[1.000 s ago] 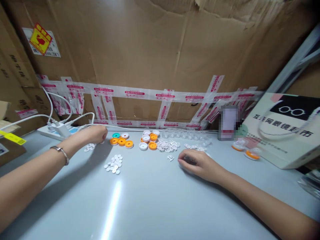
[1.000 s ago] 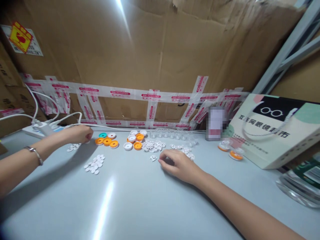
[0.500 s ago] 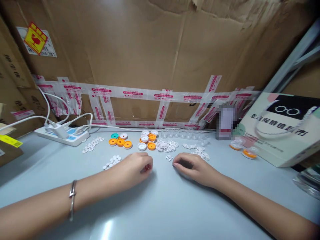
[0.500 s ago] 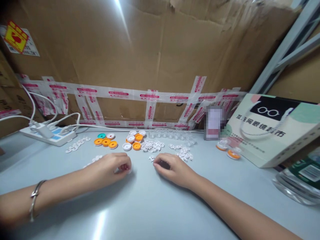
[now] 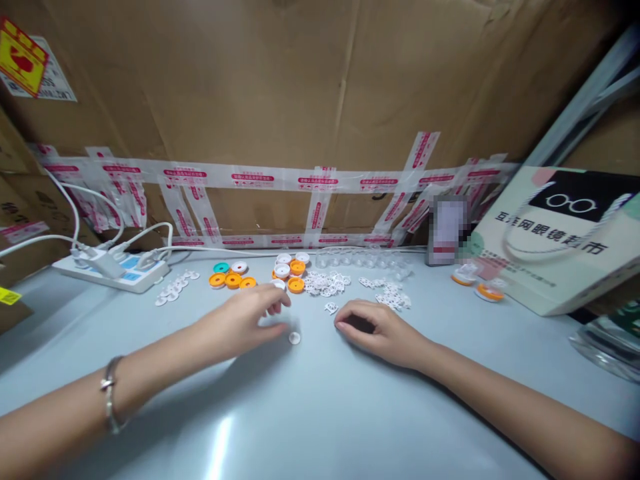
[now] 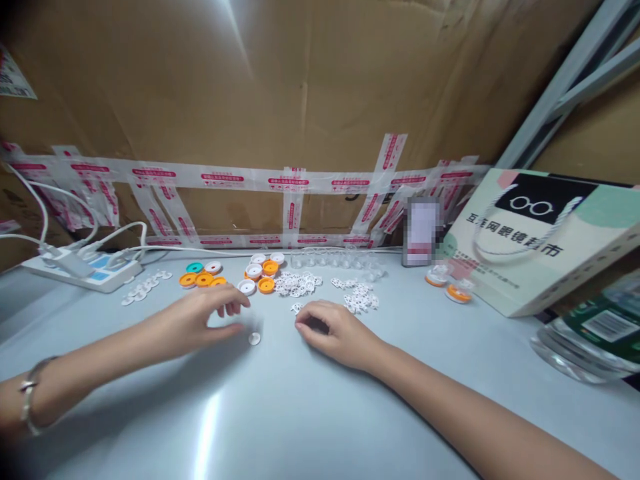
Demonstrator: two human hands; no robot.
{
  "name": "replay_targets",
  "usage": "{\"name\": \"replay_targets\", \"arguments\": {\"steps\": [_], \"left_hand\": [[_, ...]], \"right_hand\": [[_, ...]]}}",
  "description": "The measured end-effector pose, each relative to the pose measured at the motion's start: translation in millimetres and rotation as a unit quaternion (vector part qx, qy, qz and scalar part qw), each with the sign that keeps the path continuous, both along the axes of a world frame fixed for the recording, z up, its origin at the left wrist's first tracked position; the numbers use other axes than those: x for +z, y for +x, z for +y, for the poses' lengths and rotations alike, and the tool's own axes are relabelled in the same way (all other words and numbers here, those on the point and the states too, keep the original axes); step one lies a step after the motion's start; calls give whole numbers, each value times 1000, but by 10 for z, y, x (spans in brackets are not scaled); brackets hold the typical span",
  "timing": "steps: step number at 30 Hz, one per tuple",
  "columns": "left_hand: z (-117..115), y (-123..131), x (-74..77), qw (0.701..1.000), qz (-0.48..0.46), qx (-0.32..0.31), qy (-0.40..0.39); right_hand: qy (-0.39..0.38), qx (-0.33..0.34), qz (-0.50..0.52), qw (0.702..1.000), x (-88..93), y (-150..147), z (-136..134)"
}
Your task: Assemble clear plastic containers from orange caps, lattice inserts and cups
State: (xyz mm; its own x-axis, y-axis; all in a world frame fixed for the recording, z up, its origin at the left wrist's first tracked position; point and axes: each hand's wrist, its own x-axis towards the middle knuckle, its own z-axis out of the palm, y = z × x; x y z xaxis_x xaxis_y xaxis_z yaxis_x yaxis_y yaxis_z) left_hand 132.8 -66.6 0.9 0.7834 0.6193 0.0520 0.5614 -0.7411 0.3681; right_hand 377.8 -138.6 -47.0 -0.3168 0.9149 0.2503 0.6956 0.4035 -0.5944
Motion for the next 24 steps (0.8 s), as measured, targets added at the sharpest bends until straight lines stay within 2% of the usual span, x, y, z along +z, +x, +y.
{"name": "replay_targets", "arguments": {"steps": [3, 5, 10, 15, 18, 21, 24], "left_hand": [[266, -176, 158, 996, 49, 19, 75], [465, -274, 189, 992, 71, 26, 104], [764, -357, 47, 986, 133, 43, 93], [849, -345, -118, 988, 127, 38, 81], [885, -355, -157, 990, 107, 31, 83], [851, -343, -98, 992, 77, 43, 90], [689, -276, 27, 995, 32, 39, 87]], "right_hand": [[0, 6, 4, 1000, 6, -5, -8], [0, 7, 7, 1000, 8, -11, -7], [-7, 11, 23, 1000, 0, -25, 4], [-21, 10, 40, 999, -9, -20, 5], [-25, 3, 44, 999, -14, -18, 6], [-26, 1, 47, 999, -17, -26, 6], [-21, 4, 50, 999, -11, -52, 9]]}}
